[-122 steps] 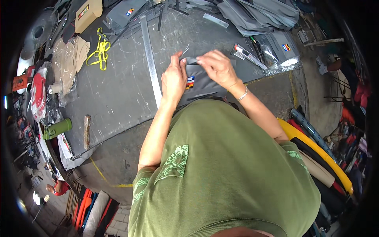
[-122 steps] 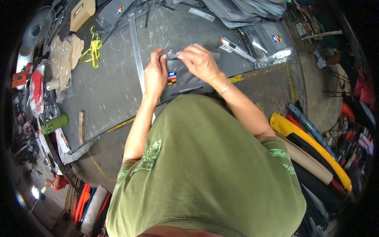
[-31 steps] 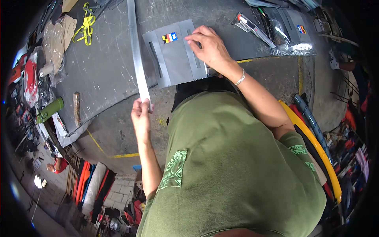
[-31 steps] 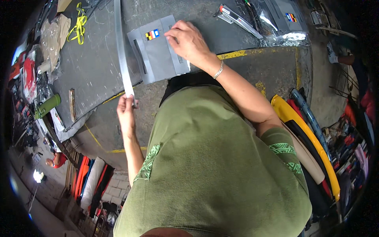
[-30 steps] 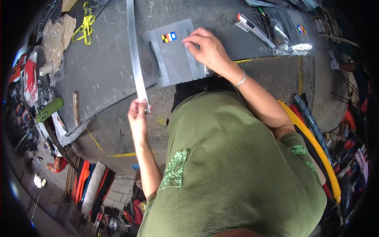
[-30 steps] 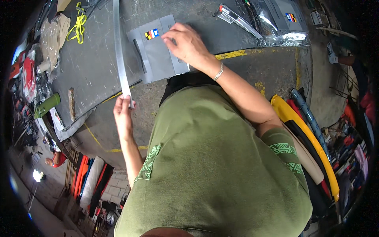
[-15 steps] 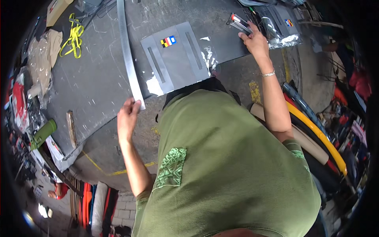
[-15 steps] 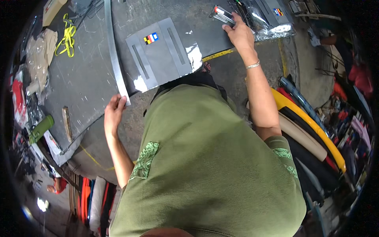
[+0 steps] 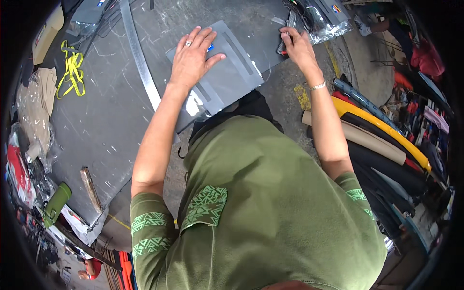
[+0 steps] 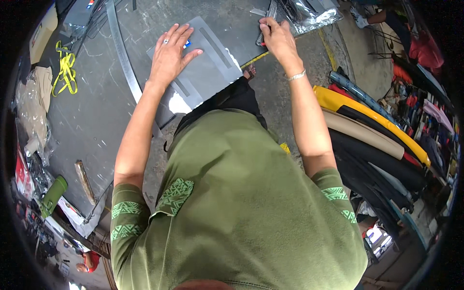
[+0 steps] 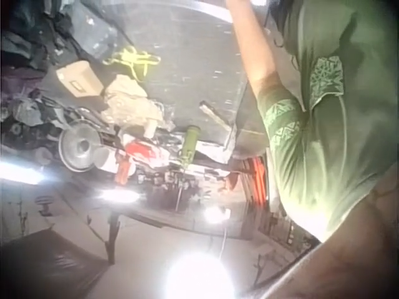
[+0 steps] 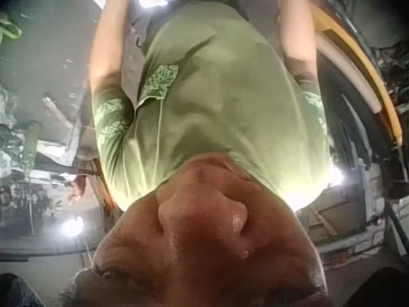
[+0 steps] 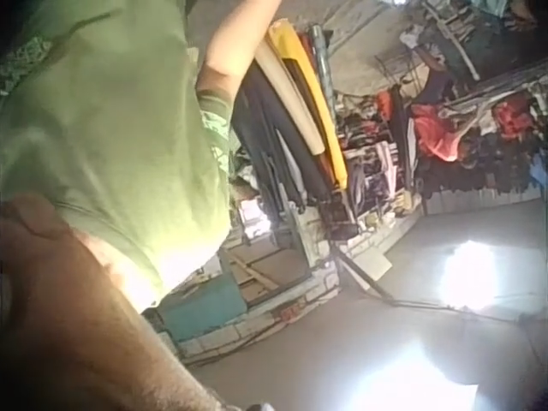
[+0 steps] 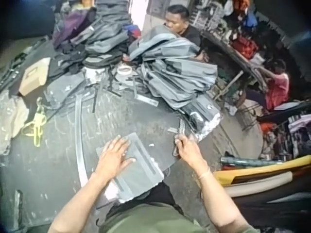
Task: Cutting pieces of grey fabric using a metal ruler and a utility knife on a workbench.
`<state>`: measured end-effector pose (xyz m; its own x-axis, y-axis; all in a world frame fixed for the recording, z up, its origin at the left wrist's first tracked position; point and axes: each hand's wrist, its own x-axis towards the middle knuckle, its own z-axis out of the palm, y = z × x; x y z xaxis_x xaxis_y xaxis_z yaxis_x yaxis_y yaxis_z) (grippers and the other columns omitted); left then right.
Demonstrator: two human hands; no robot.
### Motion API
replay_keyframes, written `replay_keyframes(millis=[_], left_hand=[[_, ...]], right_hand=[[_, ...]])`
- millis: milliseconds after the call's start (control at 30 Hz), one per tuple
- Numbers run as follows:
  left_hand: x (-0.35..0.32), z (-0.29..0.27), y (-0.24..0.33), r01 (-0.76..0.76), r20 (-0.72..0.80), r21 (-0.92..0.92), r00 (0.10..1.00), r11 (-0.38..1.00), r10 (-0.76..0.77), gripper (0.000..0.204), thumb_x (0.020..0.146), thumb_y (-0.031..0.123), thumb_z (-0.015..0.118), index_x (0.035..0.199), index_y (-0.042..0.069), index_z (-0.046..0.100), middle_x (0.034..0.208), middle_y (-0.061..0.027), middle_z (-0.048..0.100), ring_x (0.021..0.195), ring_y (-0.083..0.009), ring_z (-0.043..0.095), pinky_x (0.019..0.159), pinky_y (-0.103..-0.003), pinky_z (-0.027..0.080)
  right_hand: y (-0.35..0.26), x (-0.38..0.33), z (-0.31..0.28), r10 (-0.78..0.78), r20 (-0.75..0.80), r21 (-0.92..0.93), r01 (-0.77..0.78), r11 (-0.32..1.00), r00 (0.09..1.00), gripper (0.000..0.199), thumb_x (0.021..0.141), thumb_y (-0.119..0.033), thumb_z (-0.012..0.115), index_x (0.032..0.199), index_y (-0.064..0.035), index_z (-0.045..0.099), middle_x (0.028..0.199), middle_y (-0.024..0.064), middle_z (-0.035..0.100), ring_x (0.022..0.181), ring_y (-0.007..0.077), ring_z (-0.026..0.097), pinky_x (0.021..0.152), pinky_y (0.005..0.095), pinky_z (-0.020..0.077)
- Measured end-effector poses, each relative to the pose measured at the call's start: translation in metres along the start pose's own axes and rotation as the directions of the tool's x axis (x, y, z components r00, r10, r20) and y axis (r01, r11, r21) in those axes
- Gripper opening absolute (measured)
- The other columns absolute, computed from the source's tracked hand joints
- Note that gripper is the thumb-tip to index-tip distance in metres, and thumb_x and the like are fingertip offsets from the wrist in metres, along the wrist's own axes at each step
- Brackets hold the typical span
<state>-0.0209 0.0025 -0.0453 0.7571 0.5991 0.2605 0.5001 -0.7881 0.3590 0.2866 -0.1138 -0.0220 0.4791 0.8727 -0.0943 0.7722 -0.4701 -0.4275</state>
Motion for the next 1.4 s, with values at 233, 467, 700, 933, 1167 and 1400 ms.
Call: replay_keyframes(millis=[233,467,700,933,1167,1400], left_hand=[[-0.001,0.014,0.034,0.244,-0.069,-0.009,0.967,0.970,-0.244,0.070,0.089,0.053,0.072,0.140,0.007,0.059,0.149,-0.0060,0.055,0.148,-0.0295,0.040,0.121,-0.050,0.030],[0.022,0.002,0.024,0.297,-0.046,-0.130,0.951,0.946,-0.305,0.034,0.095,0.030,0.070,0.126,0.015,0.071,0.118,-0.0043,0.065,0.120,-0.0279,0.056,0.104,-0.047,0.041],[0.050,0.021,0.001,0.293,-0.230,0.014,0.931,0.956,-0.282,0.032,0.098,0.031,0.068,0.129,0.025,0.071,0.125,-0.0065,0.062,0.130,-0.0289,0.052,0.115,-0.057,0.032],[0.066,0.000,0.022,0.461,-0.092,-0.184,0.871,0.868,-0.482,0.029,0.084,0.025,0.079,0.110,0.013,0.076,0.128,-0.0126,0.059,0.140,-0.0384,0.043,0.120,-0.064,0.020],[0.066,-0.003,0.021,0.489,-0.061,-0.165,0.862,0.856,-0.504,0.029,0.085,0.025,0.078,0.111,0.013,0.076,0.129,-0.0128,0.059,0.141,-0.0379,0.042,0.121,-0.064,0.021],[0.066,-0.004,0.022,0.484,-0.058,-0.172,0.865,0.858,-0.499,0.028,0.085,0.025,0.078,0.110,0.014,0.076,0.129,-0.0124,0.059,0.142,-0.0373,0.042,0.121,-0.063,0.019]], right_hand=[[-0.011,-0.009,-0.015,0.078,-0.026,0.068,-0.076,0.995,0.997,0.059,0.090,-0.020,0.071,0.144,-0.0071,0.051,0.116,0.0233,0.060,0.097,0.0379,0.066,0.090,0.0456,0.0532],[-0.025,-0.024,-0.014,-0.165,-0.110,0.259,0.189,0.947,0.980,0.043,0.095,-0.011,0.060,0.136,0.0022,0.054,0.111,0.0169,0.054,0.081,0.0313,0.059,0.077,0.0393,0.0513],[-0.083,-0.046,0.011,-0.308,0.105,0.387,0.246,0.889,0.946,0.050,0.101,-0.008,0.056,0.149,-0.0201,0.051,0.106,0.0162,0.065,0.084,0.0366,0.069,0.076,0.0468,0.0576],[-0.085,-0.041,0.019,-0.239,0.121,0.294,0.195,0.936,0.963,0.049,0.098,-0.005,0.059,0.144,-0.0220,0.058,0.096,0.0123,0.062,0.080,0.0330,0.068,0.071,0.0443,0.0578],[-0.088,-0.036,0.019,-0.255,0.138,0.278,0.209,0.938,0.957,0.050,0.096,-0.004,0.061,0.142,-0.0221,0.059,0.093,0.0105,0.062,0.077,0.0300,0.068,0.071,0.0434,0.0581],[-0.089,-0.038,0.018,-0.251,0.157,0.267,0.203,0.942,0.955,0.052,0.094,-0.002,0.061,0.142,-0.0230,0.059,0.093,0.0096,0.061,0.077,0.0288,0.068,0.070,0.0422,0.0587]])
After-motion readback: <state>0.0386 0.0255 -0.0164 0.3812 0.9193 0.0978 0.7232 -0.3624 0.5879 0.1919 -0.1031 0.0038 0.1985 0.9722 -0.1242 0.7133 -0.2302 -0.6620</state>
